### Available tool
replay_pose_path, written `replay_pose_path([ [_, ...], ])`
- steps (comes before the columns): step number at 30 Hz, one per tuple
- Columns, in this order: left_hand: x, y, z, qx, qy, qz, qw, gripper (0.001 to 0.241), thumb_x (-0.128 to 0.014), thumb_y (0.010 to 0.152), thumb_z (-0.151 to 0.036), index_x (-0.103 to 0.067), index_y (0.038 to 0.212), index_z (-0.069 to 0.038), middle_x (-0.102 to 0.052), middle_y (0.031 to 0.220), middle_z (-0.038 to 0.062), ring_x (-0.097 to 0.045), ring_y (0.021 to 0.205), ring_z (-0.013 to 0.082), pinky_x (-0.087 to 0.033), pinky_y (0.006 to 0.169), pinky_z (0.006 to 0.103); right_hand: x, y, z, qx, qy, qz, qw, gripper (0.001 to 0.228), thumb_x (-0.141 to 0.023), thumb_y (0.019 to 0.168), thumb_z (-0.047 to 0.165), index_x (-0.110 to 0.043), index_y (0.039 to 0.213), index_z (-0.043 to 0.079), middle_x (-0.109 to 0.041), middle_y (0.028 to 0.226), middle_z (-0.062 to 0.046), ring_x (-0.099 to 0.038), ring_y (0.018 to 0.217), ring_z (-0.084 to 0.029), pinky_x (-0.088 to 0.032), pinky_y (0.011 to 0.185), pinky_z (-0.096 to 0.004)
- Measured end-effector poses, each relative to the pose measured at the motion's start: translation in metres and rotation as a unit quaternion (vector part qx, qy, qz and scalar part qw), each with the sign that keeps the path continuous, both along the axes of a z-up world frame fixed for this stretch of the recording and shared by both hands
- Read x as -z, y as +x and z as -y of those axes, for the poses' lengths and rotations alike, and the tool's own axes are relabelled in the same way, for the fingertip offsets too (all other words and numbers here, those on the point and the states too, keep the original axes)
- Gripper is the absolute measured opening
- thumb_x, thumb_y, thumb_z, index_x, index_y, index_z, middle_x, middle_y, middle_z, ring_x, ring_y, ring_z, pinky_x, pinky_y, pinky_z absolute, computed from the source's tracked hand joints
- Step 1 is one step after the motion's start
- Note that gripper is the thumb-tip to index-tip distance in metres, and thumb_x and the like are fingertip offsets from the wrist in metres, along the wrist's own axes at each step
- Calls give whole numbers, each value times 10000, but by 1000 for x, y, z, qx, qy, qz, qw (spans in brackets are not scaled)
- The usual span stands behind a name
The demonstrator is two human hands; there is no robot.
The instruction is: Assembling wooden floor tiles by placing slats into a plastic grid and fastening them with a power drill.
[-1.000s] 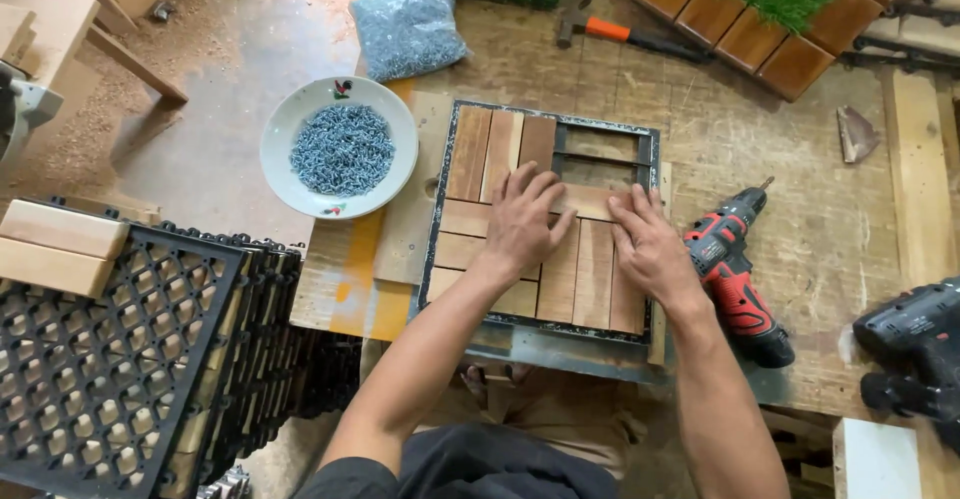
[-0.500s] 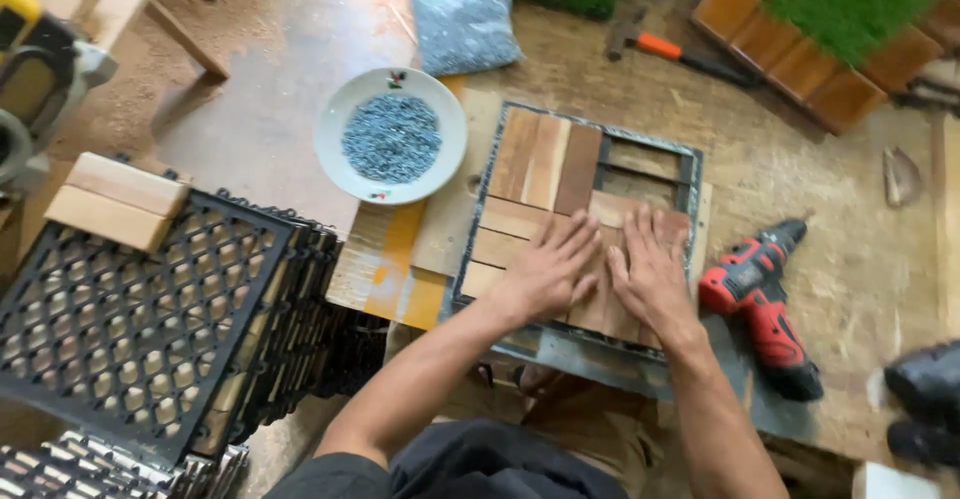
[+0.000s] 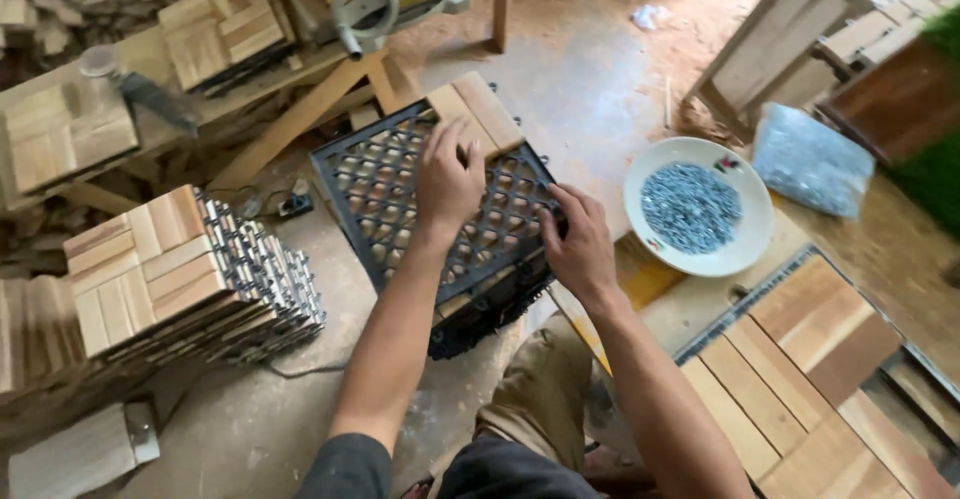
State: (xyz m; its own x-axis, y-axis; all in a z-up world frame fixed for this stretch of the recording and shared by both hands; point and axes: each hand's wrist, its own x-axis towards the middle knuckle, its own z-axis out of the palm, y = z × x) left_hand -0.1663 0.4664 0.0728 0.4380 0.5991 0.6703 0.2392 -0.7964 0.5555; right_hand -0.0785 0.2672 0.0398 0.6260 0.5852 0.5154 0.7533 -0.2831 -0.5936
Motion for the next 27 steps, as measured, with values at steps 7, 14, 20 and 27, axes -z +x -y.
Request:
replay_pose_path([
  [7,46,5,-107,43,-159,-199,966,707,-592,934,-349,-437,1552,-45,-473,1561,235,-326,1509,466,-143,1239,680,1,-15,-116,-27,-73,66,995,670,-746,949,456,-548,1427,30,-494,1339,-268,-524,1248,-504,-434,1057,-576],
  [14,96,17,-113,84,-94,-121,985,380,-629,792,-255,-729,1157,-291,-710,967,-108,-593,1215,226,-311,1182,577,31,6,-127,-1,-161,103,981,576,-669,954,575,-588,1266,97,-461,1160,-139,-600,1035,-451,-499,840,-514],
  [20,34,-3,-58,167,-170,-57,970,570,-550,719,-59,-748,1215,-259,-687,1150,-11,-677,1086,215,-525,1035,453,30,6,-103,30,-27,329,943,317,-522,1114,390,-622,1243,119,-639,906,-49,-701,807,-246,-542,639,-339],
  [27,-46,14,62,432,-414,-14,801,469,-714,924,-166,-659,1388,-192,-712,1138,71,-688,921,148,-641,805,363,-74,7,49,-6,7,-207,978,313,-462,1112,420,-692,1236,249,-725,925,-132,-728,916,-405,-555,731,-479],
])
